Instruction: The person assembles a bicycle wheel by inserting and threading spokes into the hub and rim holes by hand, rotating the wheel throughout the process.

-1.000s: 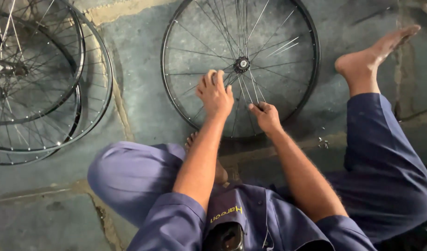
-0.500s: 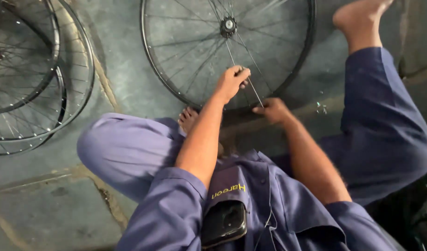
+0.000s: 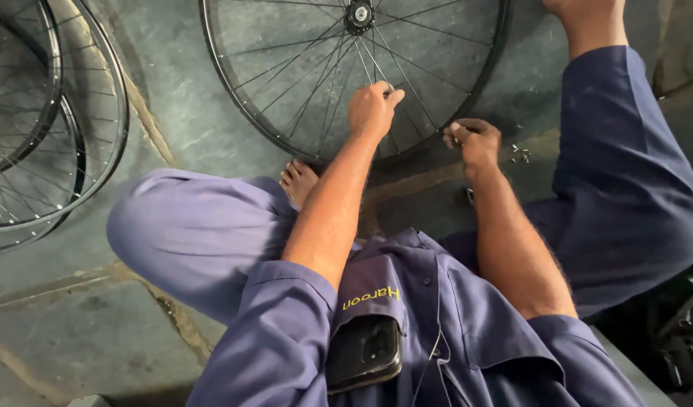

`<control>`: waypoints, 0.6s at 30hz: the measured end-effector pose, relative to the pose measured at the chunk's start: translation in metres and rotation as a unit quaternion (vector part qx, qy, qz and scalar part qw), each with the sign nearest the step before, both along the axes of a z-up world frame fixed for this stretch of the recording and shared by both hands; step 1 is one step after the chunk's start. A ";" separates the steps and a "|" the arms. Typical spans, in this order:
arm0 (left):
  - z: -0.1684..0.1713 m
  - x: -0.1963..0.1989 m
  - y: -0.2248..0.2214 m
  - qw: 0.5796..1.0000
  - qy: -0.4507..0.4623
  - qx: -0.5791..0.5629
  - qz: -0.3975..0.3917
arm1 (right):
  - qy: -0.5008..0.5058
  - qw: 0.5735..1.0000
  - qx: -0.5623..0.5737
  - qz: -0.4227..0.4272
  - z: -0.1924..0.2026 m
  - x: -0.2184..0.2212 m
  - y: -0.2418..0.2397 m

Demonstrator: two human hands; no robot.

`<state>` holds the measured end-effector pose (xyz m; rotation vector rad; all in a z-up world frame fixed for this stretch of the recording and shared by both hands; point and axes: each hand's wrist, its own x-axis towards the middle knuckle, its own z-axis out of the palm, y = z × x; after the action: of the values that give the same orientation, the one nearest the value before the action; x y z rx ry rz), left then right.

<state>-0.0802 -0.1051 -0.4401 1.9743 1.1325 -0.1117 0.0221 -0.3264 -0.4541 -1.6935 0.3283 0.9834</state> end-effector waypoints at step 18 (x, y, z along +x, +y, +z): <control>0.006 -0.006 0.001 1.000 -0.024 -0.008 0.005 | -0.001 0.994 -0.041 -0.100 -0.051 -0.001 -0.021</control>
<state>-0.0860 -0.1037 -0.4340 1.9476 1.1079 -0.0675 0.0215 -0.3475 -0.5054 -1.6980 0.5329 0.8301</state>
